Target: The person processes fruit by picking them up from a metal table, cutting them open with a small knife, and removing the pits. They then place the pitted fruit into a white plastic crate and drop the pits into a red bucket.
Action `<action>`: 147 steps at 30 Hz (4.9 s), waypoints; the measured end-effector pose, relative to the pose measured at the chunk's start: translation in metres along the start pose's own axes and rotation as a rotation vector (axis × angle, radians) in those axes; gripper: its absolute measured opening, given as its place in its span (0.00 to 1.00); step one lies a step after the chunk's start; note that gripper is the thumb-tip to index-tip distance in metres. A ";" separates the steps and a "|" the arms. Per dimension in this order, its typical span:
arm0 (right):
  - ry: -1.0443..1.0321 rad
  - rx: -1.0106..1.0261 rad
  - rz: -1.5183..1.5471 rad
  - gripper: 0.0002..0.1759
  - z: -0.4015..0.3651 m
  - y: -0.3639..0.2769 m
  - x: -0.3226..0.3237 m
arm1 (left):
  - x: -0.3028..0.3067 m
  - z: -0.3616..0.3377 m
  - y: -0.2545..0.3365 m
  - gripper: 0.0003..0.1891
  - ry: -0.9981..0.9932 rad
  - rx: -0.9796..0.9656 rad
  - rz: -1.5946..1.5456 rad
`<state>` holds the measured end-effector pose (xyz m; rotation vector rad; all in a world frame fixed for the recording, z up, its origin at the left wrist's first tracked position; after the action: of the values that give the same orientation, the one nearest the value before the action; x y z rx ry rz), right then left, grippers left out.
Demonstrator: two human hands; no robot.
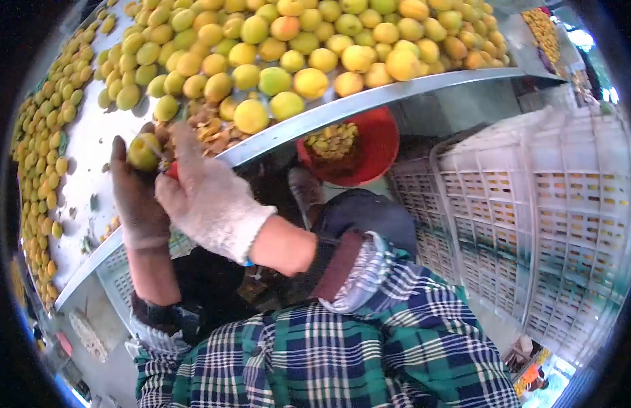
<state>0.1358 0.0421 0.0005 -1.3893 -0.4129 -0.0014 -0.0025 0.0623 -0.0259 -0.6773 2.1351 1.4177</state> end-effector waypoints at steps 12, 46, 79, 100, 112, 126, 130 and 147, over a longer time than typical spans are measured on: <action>-0.009 0.166 -0.030 0.36 0.001 0.000 0.000 | -0.018 0.004 0.002 0.27 0.223 0.056 -0.200; 0.055 0.058 0.170 0.24 0.005 -0.002 0.008 | -0.006 -0.012 -0.004 0.27 0.077 -0.322 0.590; 0.122 0.319 -0.076 0.32 0.000 -0.010 0.022 | -0.036 -0.007 0.004 0.15 0.062 -0.214 0.157; -0.158 0.352 -0.596 0.16 -0.018 -0.004 -0.004 | -0.032 -0.011 0.000 0.24 -0.016 -0.051 -0.145; -0.097 0.163 -0.472 0.21 0.005 -0.003 -0.002 | -0.037 -0.016 0.010 0.34 0.189 -0.327 0.675; -0.181 0.230 -0.437 0.21 -0.001 -0.021 -0.006 | -0.044 -0.038 0.019 0.36 0.245 -0.297 0.476; -0.129 0.239 -0.421 0.23 0.000 -0.025 -0.001 | -0.048 -0.039 0.015 0.40 0.199 -0.429 0.595; -0.187 0.071 -0.359 0.26 -0.009 -0.032 0.004 | -0.042 -0.044 0.015 0.38 0.279 -0.470 0.809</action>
<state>0.1345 0.0280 0.0310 -1.2340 -0.8073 -0.1509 0.0143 0.0319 0.0262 -0.1376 2.4389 2.4194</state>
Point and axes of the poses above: each hand's wrist, its own z-axis towards the middle knuckle, its own x-axis out of the back of the hand, y = z × x, the point moved 4 cm from there along z, towards the middle knuckle, and after that the axes turned 12 degrees about x, right-handed, at the moved point
